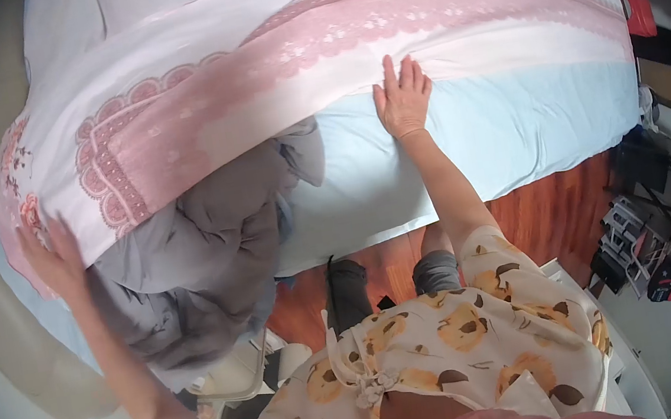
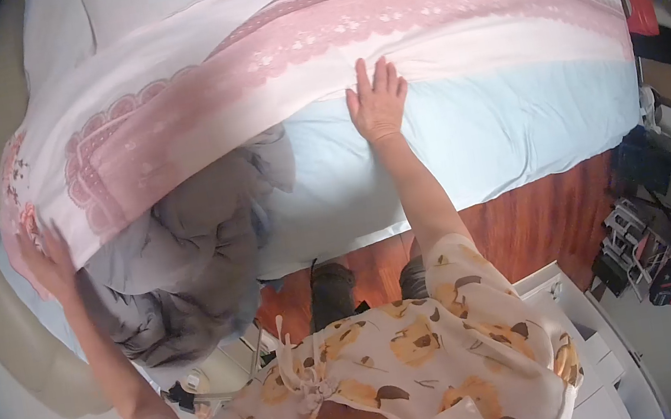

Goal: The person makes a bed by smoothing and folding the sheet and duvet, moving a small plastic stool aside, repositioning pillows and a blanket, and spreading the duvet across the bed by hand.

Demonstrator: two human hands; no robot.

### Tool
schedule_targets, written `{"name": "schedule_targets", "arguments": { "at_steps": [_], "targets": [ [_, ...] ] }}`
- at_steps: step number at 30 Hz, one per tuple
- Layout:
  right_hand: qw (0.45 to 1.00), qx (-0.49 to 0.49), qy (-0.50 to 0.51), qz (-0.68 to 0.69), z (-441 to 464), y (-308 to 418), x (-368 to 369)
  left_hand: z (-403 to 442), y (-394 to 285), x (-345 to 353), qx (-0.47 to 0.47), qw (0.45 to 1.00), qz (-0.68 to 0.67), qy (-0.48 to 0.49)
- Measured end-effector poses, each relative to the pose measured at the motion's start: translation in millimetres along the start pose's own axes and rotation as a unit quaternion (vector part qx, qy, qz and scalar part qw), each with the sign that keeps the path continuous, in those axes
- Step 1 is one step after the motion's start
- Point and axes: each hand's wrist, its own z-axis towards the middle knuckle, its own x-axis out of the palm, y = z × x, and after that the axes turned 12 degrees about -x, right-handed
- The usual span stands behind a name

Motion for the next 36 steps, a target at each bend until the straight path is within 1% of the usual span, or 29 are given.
{"name": "schedule_targets", "arguments": {
  "at_steps": [1, 2, 4, 5, 6, 8, 10, 11, 13, 14, 15, 16, 17, 18, 19, 21, 22, 24, 25, 26, 27, 28, 29, 30, 32, 33, 34, 35, 36],
  "targets": [
    [1.000, -0.019, -0.006, 0.015, 1, -3, -10, -22, -44, -11, 0.038, 0.999, -0.013, 0.003],
    [1.000, -0.017, -0.010, 0.017, 1, -10, -21, -46, -54, -10, 0.111, 0.989, 0.092, 0.029],
    [0.990, -0.103, 0.040, 0.089, -4, -33, -42, -85, -91, 0, 0.147, 0.984, 0.080, 0.057],
    [0.990, -0.128, 0.038, 0.052, -7, -47, -59, -97, -110, 3, 0.178, 0.975, 0.085, 0.105],
    [0.989, -0.130, 0.034, 0.055, -15, -69, -61, -108, -126, 9, 0.190, 0.971, 0.087, 0.119],
    [0.988, -0.107, -0.005, -0.114, -28, -121, -60, -119, -152, 25, 0.202, 0.967, 0.087, 0.131],
    [0.978, -0.134, -0.068, -0.147, -24, -166, -73, -123, -171, 51, 0.223, 0.960, 0.115, 0.126],
    [0.978, -0.137, -0.073, -0.141, -17, -187, -69, -121, -179, 65, 0.242, 0.952, 0.142, 0.120],
    [0.978, -0.127, 0.083, -0.145, 0, -227, -55, -114, -204, 85, 0.266, 0.944, 0.190, 0.049],
    [0.978, -0.131, 0.086, -0.139, 4, -238, -58, -104, -202, 97, 0.199, 0.943, 0.244, 0.106],
    [0.973, -0.157, 0.104, -0.134, 12, -247, -69, -97, -190, 103, 0.129, 0.931, 0.299, 0.163],
    [0.967, -0.182, 0.124, -0.127, 11, -254, -73, -100, -184, 99, 0.126, 0.928, 0.307, 0.170],
    [0.975, -0.197, 0.086, -0.063, 2, -271, -70, -99, -182, 92, 0.056, 0.927, 0.327, 0.173],
    [0.975, -0.197, 0.082, -0.057, -5, -281, -70, -94, -184, 84, -0.014, 0.924, 0.343, 0.167],
    [0.974, -0.198, 0.095, -0.057, -10, -287, -72, -93, -182, 80, -0.018, 0.924, 0.347, 0.161],
    [0.970, -0.204, 0.118, -0.061, -12, -289, -80, -103, -175, 75, 0.035, 0.906, 0.375, 0.194],
    [0.970, -0.208, 0.113, -0.057, -12, -285, -85, -111, -173, 71, 0.030, 0.905, 0.380, 0.190],
    [0.962, -0.216, 0.124, -0.112, -10, -274, -96, -125, -171, 64, 0.117, 0.918, 0.367, 0.092],
    [0.962, -0.219, 0.118, -0.110, -12, -272, -99, -129, -185, 54, 0.057, 0.908, 0.384, 0.156],
    [0.966, -0.214, 0.102, -0.099, -17, -269, -103, -133, -183, 52, 0.052, 0.908, 0.387, 0.150],
    [0.970, -0.209, 0.089, -0.088, -25, -267, -106, -140, -176, 54, 0.058, 0.919, 0.375, 0.111],
    [0.975, -0.205, 0.052, -0.067, -34, -264, -112, -142, -172, 53, 0.064, 0.927, 0.362, 0.070],
    [0.978, -0.202, 0.018, -0.045, -47, -261, -118, -143, -176, 46, 0.061, 0.933, 0.346, 0.082],
    [0.981, -0.189, 0.026, -0.024, -61, -261, -120, -145, -175, 43, 0.054, 0.933, 0.347, 0.080],
    [0.986, -0.153, 0.061, 0.015, -90, -261, -119, -148, -170, 38, 0.070, 0.964, 0.257, 0.016],
    [0.987, -0.130, 0.088, 0.032, -105, -256, -119, -152, -172, 33, 0.037, 0.971, 0.233, 0.021],
    [0.987, -0.107, 0.111, 0.052, -120, -245, -122, -160, -170, 27, 0.027, 0.971, 0.236, 0.019],
    [0.984, -0.084, 0.136, 0.073, -137, -234, -125, -170, -166, 21, 0.010, 0.981, 0.192, 0.009],
    [0.984, -0.087, 0.123, 0.100, -157, -223, -116, -175, -157, 15, -0.005, 0.989, 0.148, -0.004]
  ]
}}
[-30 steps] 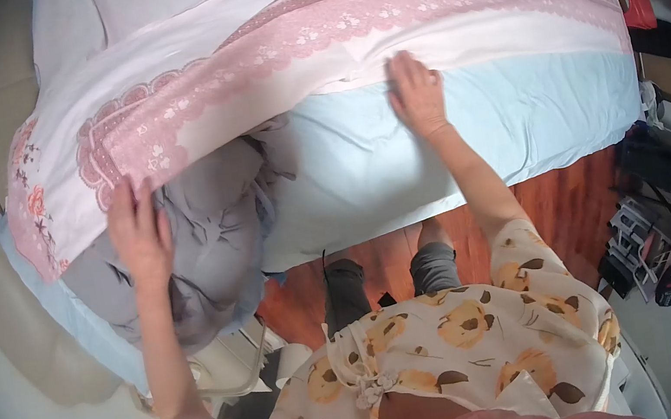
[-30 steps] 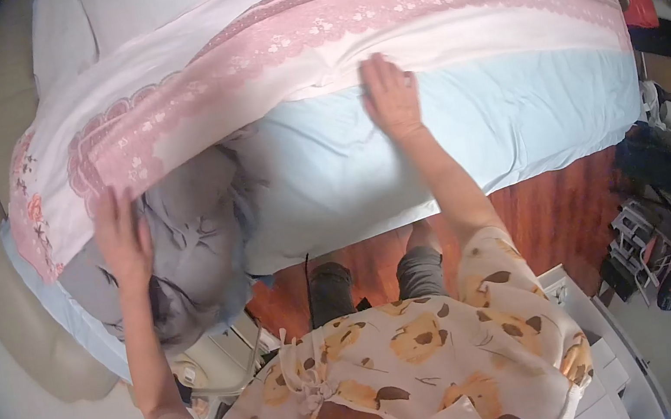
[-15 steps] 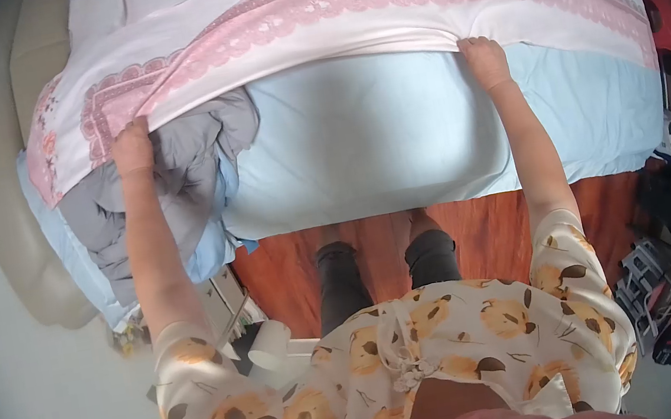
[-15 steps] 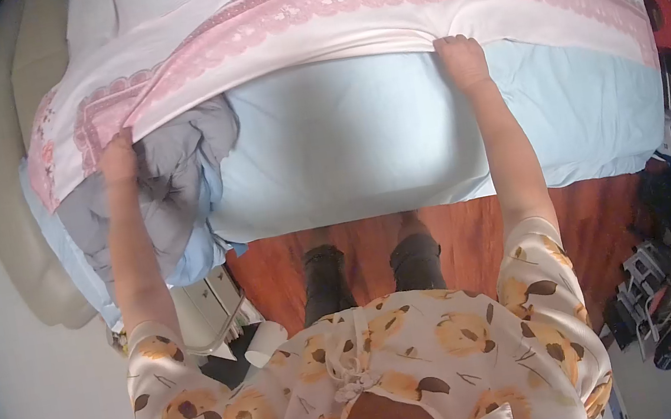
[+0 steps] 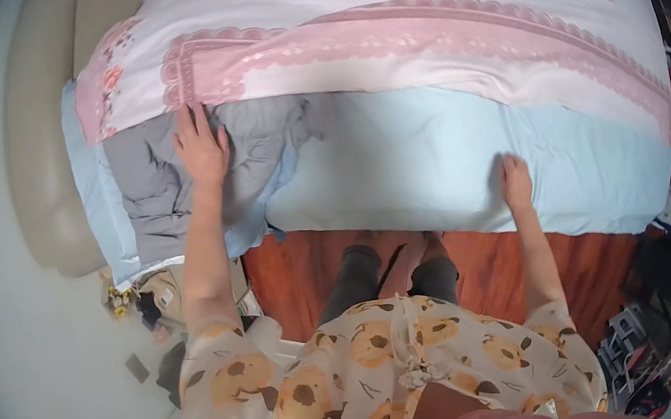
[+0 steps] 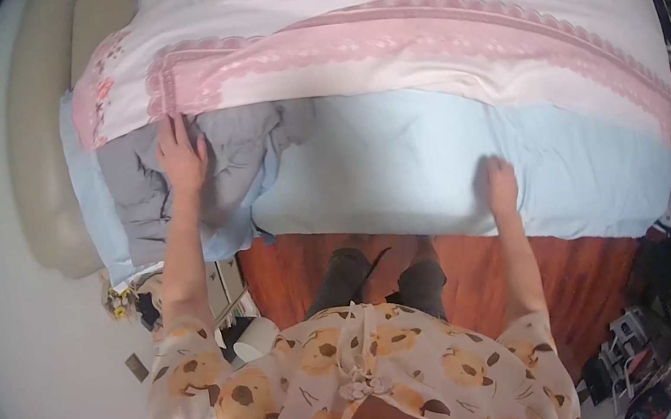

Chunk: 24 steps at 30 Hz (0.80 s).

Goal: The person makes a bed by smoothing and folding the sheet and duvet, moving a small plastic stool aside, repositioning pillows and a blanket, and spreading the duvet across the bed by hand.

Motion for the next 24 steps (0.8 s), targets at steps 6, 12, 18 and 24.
{"name": "schedule_targets", "arguments": {
  "at_steps": [6, 12, 18, 24],
  "targets": [
    [0.979, -0.058, 0.027, 0.195, 38, 120, 24, -32, 105, -1, -0.164, 0.983, 0.080, 0.004],
    [0.943, -0.146, 0.053, 0.295, 207, 265, 62, 7, 163, 37, -0.302, 0.949, 0.056, 0.069],
    [0.912, -0.037, 0.114, 0.392, 258, 391, 100, 27, 201, 115, -0.407, 0.883, -0.178, 0.152],
    [0.815, -0.079, 0.179, 0.545, 207, 560, 38, -52, 256, -23, -0.585, 0.475, -0.651, 0.097]
  ]
}}
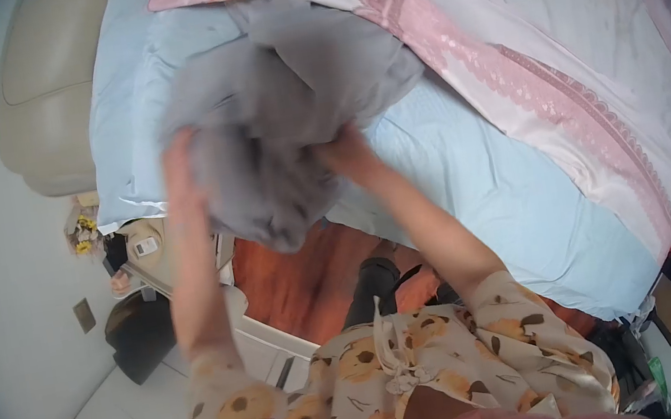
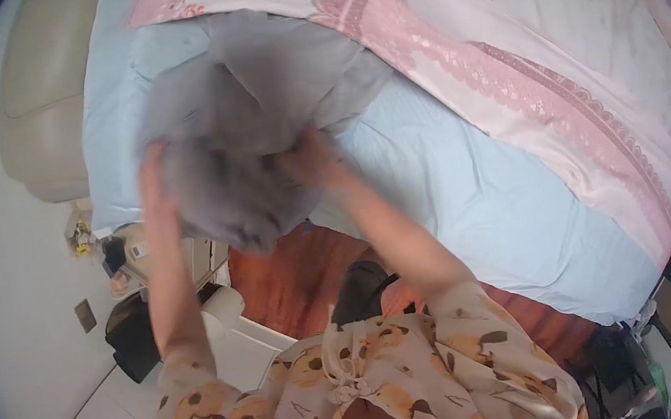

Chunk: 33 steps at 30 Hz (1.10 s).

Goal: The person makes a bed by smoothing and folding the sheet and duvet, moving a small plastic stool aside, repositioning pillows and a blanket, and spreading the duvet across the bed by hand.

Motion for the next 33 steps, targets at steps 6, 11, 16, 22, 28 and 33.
{"name": "schedule_targets", "arguments": {
  "at_steps": [6, 11, 16, 22, 28, 33],
  "targets": [
    [0.939, -0.279, 0.194, 0.053, 56, 39, 125, -68, -131, -102, 0.150, 0.978, -0.054, -0.134],
    [0.980, -0.129, 0.090, 0.119, 115, 18, 152, 13, -80, -26, 0.392, 0.761, 0.494, -0.155],
    [0.956, -0.126, 0.254, 0.072, 81, 10, 127, 80, -58, 9, 0.407, 0.636, 0.596, -0.275],
    [0.976, -0.098, -0.085, -0.178, 39, 26, -30, 116, -72, 2, 0.354, 0.649, 0.618, -0.268],
    [0.981, 0.020, -0.178, 0.073, 95, -77, 36, 56, -56, 15, 0.420, 0.761, 0.395, -0.299],
    [0.897, -0.261, 0.159, -0.321, 41, -42, 59, -41, -44, -67, 0.181, 0.977, 0.026, -0.111]
  ]
}}
